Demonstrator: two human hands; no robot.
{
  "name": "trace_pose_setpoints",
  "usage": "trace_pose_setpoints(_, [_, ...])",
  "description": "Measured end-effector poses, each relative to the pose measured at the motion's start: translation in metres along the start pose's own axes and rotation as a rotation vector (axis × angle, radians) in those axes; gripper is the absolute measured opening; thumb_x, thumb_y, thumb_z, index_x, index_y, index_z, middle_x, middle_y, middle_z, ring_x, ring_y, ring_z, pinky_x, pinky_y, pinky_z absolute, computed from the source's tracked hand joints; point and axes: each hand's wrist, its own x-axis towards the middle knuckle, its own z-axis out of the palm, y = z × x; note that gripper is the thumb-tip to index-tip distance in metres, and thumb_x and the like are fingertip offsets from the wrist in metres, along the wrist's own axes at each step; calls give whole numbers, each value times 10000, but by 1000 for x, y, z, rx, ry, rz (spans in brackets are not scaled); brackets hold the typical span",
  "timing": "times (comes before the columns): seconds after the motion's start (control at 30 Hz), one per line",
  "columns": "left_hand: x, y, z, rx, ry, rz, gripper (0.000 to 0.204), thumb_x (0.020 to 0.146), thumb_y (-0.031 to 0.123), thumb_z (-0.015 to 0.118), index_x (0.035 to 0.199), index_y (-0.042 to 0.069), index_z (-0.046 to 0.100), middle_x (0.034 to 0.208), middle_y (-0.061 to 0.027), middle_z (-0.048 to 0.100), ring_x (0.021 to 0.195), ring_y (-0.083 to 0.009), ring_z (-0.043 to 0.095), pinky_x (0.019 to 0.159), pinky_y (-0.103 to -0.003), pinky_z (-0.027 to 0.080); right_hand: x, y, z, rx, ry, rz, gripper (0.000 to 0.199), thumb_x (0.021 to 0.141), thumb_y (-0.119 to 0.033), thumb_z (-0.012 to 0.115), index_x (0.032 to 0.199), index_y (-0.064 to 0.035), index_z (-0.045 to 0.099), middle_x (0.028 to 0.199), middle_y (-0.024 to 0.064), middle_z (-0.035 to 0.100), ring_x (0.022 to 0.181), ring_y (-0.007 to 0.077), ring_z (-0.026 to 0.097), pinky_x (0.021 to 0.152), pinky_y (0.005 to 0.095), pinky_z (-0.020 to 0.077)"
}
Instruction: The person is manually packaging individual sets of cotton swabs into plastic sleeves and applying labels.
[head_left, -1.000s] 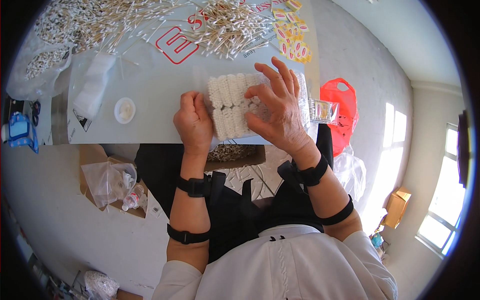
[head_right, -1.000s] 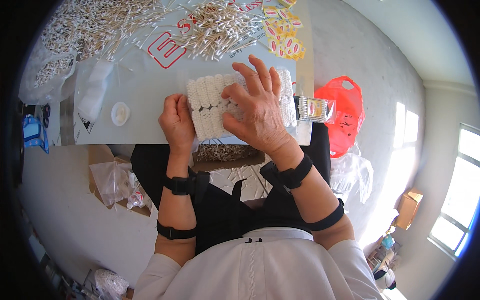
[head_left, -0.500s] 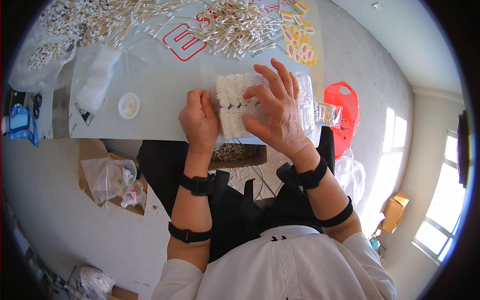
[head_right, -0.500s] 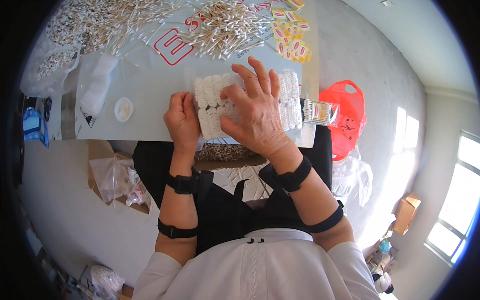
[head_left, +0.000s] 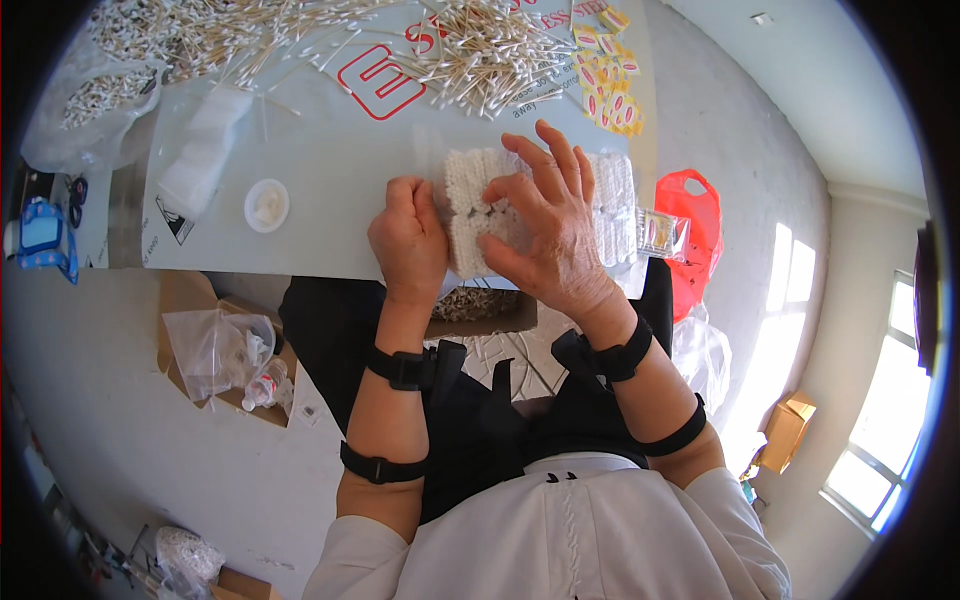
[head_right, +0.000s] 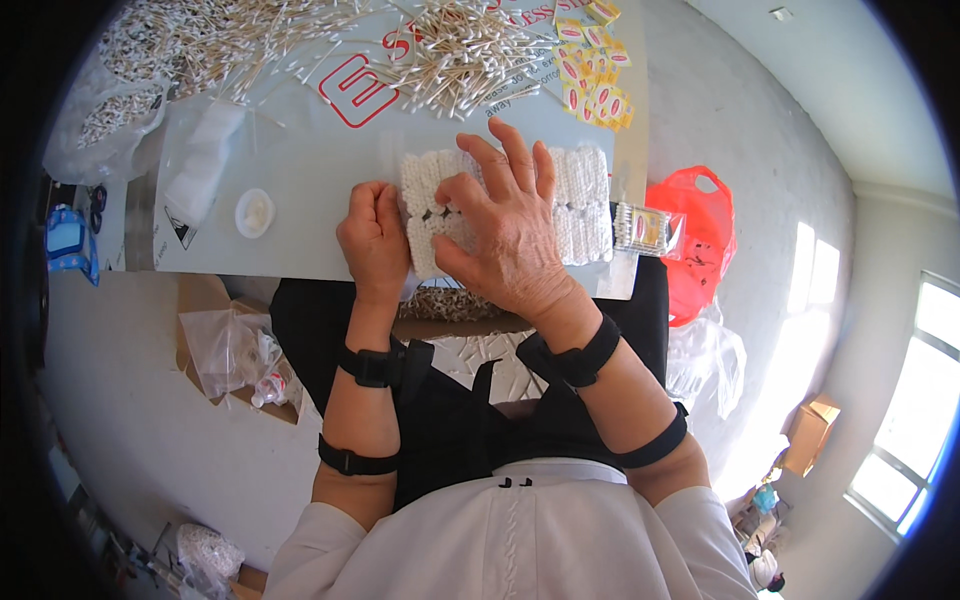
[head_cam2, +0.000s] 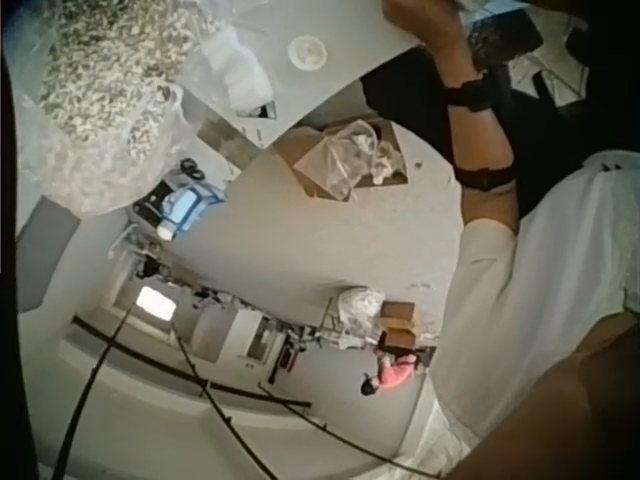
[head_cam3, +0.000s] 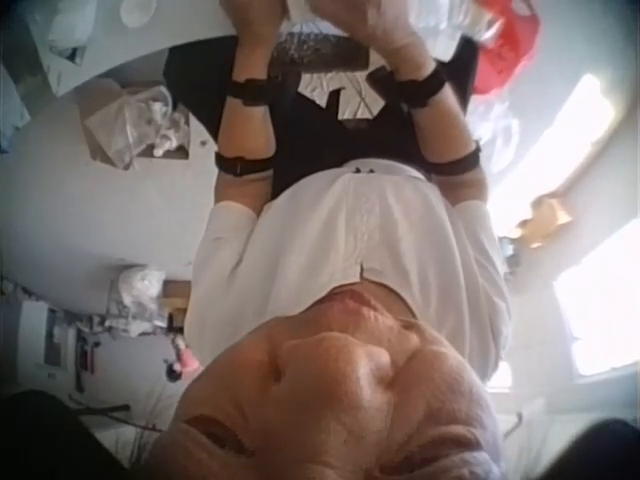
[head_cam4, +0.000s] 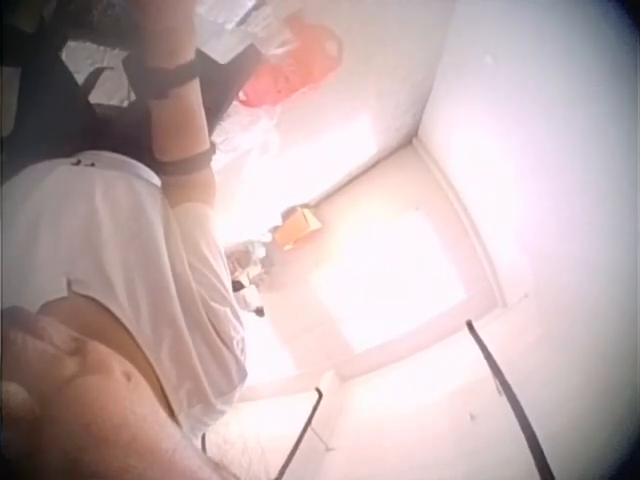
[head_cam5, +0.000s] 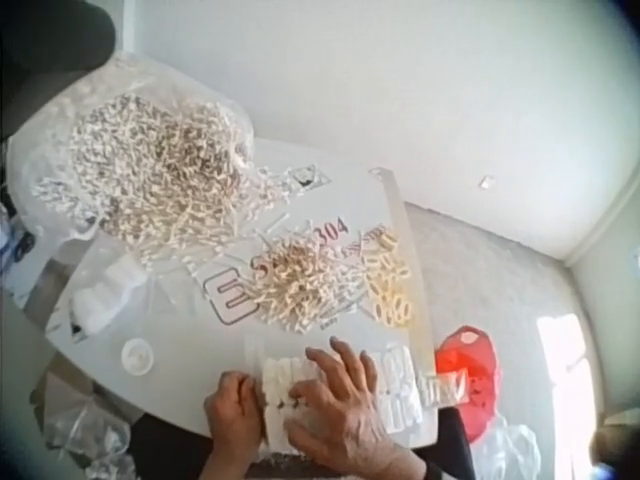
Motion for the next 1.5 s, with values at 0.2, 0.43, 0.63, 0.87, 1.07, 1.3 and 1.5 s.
trace_pose_setpoints(0.2, [1,3,-3,-16,-23,-11,88,978,115,581,935,38,580,680,-147,629,594,-298,620,555,-390,480,2,-5,0,-13,-7,-1,399,684,-249,753,1052,-135,649,1445,154,473,1444,422,289,1162,594,165])
trace_pose_setpoints(0.43, [11,7,-12,-176,-114,11,130,988,117,574,890,43,534,614,-127,552,515,-259,561,516,-369,442,8,0,-4,105,85,-4,518,756,-250,785,1225,-104,621,1375,171,520,1379,405,386,1125,537,288])
trace_pose_setpoints(0.63, [31,80,-35,-263,-313,195,117,980,105,600,904,35,546,628,-116,557,535,-258,569,519,-340,444,22,14,-68,399,222,18,442,877,-120,707,1286,-28,565,1266,178,592,1131,327,619,944,399,503])
trace_pose_setpoints(0.87, [48,187,-33,-120,-655,712,82,902,62,640,901,43,560,695,-129,635,648,-361,637,538,-394,484,-8,35,-143,780,78,29,428,823,-75,724,1243,-76,643,1100,12,686,1018,112,601,797,255,479])
trace_pose_setpoints(1.07, [28,211,-32,148,-706,914,137,827,59,688,872,58,559,690,-107,622,652,-326,642,540,-417,482,-61,60,-144,1157,78,150,277,826,13,703,1100,-23,686,1022,5,679,944,77,599,829,250,502])
trace_pose_setpoints(1.3, [7,222,-47,283,-524,985,150,769,32,725,816,42,582,726,-95,534,677,-300,589,579,-406,471,-66,58,-138,1168,-1,136,171,861,39,691,1028,2,692,894,-13,661,848,50,592,779,218,499])
trace_pose_setpoints(1.5, [-10,211,-47,251,-478,937,150,759,-13,720,817,28,588,738,-99,533,697,-308,586,592,-408,476,-67,47,-167,465,176,-184,121,797,39,699,904,-5,661,809,68,646,744,194,643,666,300,508])
